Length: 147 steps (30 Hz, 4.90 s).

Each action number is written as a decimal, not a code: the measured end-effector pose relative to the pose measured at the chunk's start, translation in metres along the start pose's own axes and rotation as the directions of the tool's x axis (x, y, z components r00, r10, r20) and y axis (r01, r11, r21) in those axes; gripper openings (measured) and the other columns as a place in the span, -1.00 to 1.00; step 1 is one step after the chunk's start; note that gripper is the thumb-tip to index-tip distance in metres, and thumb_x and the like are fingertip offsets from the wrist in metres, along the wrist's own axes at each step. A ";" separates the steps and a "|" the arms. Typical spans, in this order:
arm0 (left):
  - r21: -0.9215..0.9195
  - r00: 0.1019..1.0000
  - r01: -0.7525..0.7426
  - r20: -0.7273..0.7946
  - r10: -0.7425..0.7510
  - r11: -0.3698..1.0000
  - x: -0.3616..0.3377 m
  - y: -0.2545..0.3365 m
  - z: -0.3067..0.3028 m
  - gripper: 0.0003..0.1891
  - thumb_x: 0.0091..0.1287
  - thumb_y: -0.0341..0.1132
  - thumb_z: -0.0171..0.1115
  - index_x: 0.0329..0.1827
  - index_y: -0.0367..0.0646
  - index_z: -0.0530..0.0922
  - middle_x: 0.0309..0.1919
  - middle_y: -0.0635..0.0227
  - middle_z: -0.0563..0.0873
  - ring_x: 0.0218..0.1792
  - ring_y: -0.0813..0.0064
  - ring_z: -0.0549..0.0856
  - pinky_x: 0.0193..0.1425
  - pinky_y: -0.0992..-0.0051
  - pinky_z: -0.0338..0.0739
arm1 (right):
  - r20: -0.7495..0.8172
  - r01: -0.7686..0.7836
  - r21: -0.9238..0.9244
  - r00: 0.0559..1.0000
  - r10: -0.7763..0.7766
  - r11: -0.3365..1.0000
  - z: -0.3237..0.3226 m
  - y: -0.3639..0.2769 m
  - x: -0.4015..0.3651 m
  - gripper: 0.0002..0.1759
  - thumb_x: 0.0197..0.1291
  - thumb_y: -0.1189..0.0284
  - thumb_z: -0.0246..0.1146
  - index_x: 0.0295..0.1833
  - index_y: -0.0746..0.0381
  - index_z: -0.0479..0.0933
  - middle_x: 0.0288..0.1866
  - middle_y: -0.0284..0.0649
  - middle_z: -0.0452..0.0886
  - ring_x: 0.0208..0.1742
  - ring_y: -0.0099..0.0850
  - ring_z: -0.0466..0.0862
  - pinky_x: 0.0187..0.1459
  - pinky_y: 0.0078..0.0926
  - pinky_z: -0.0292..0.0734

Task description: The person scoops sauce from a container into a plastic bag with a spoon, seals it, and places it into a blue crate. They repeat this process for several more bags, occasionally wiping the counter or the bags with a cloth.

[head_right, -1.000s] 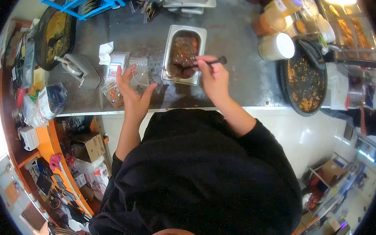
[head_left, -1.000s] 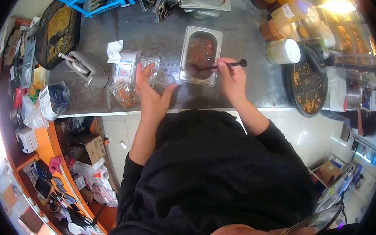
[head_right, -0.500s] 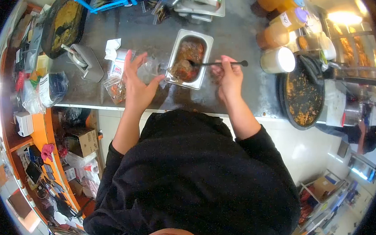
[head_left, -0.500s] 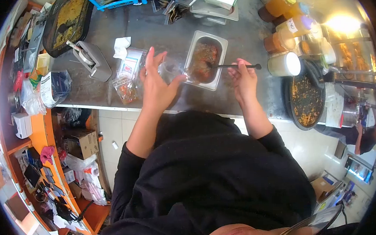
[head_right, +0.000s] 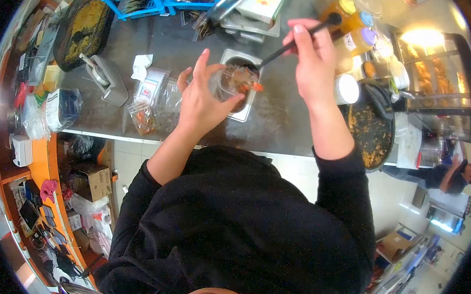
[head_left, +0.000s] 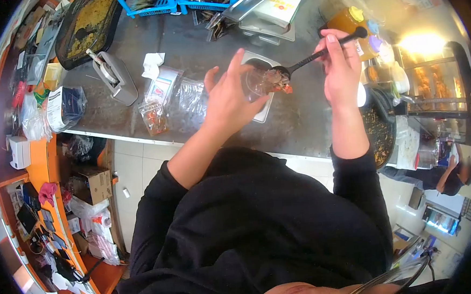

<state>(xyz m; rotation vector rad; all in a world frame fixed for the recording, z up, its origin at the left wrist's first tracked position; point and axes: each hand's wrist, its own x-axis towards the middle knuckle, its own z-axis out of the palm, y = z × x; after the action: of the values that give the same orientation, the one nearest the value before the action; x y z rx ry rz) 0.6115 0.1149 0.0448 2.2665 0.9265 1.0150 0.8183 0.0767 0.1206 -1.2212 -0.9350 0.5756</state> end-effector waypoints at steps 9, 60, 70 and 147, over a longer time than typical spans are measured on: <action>-0.112 0.989 0.014 -0.145 -0.030 0.994 0.001 0.003 0.006 0.18 -0.12 -0.25 0.60 0.47 -0.26 -0.10 -0.03 0.24 0.68 0.04 0.10 0.63 0.35 0.11 0.22 | 0.368 0.555 -0.466 0.830 -0.420 0.689 0.046 -0.025 -0.022 -0.89 0.23 0.63 0.19 -0.15 0.28 0.56 -0.30 -0.14 0.64 -0.36 -0.33 0.64 -0.30 -0.50 0.52; -0.328 0.977 0.131 -0.118 -0.179 0.936 -0.015 -0.001 0.008 0.23 -0.04 -0.36 0.59 0.52 -0.15 -0.27 0.14 0.05 0.53 0.13 0.14 0.60 0.15 0.25 0.51 | -0.098 0.418 0.139 0.908 -0.407 0.898 -0.007 0.022 -0.060 -0.90 0.39 0.51 0.10 -0.11 0.34 0.44 -0.20 -0.10 0.61 -0.21 -0.37 0.64 -0.15 -0.42 0.60; -0.330 0.978 0.079 -0.155 -0.137 0.941 -0.016 0.005 0.010 0.22 -0.02 -0.37 0.57 0.53 -0.14 -0.26 0.14 0.12 0.52 0.07 0.26 0.65 0.04 0.30 0.56 | -0.224 0.256 0.172 0.951 -0.215 0.951 -0.003 0.031 -0.068 -0.86 0.43 0.47 0.07 -0.01 0.30 0.39 -0.18 -0.11 0.61 -0.25 -0.40 0.64 -0.12 -0.44 0.57; -0.755 0.936 0.263 0.050 -0.348 0.600 -0.002 0.019 -0.006 -0.87 0.38 -0.42 0.24 -0.11 -0.30 0.64 -0.40 0.42 0.71 -0.35 0.72 0.62 -0.23 0.68 0.49 | 0.008 -0.306 0.505 0.937 0.350 0.807 0.041 0.036 -0.087 -0.83 0.20 0.50 0.37 -0.10 0.30 0.64 -0.25 -0.35 0.69 -0.30 -0.67 0.58 -0.26 -0.73 0.43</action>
<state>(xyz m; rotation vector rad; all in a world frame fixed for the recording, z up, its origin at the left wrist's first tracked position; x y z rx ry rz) 0.6131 0.1024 0.0597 1.3028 0.7022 1.0929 0.7419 0.0379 0.0636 -0.9225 -0.4488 0.9694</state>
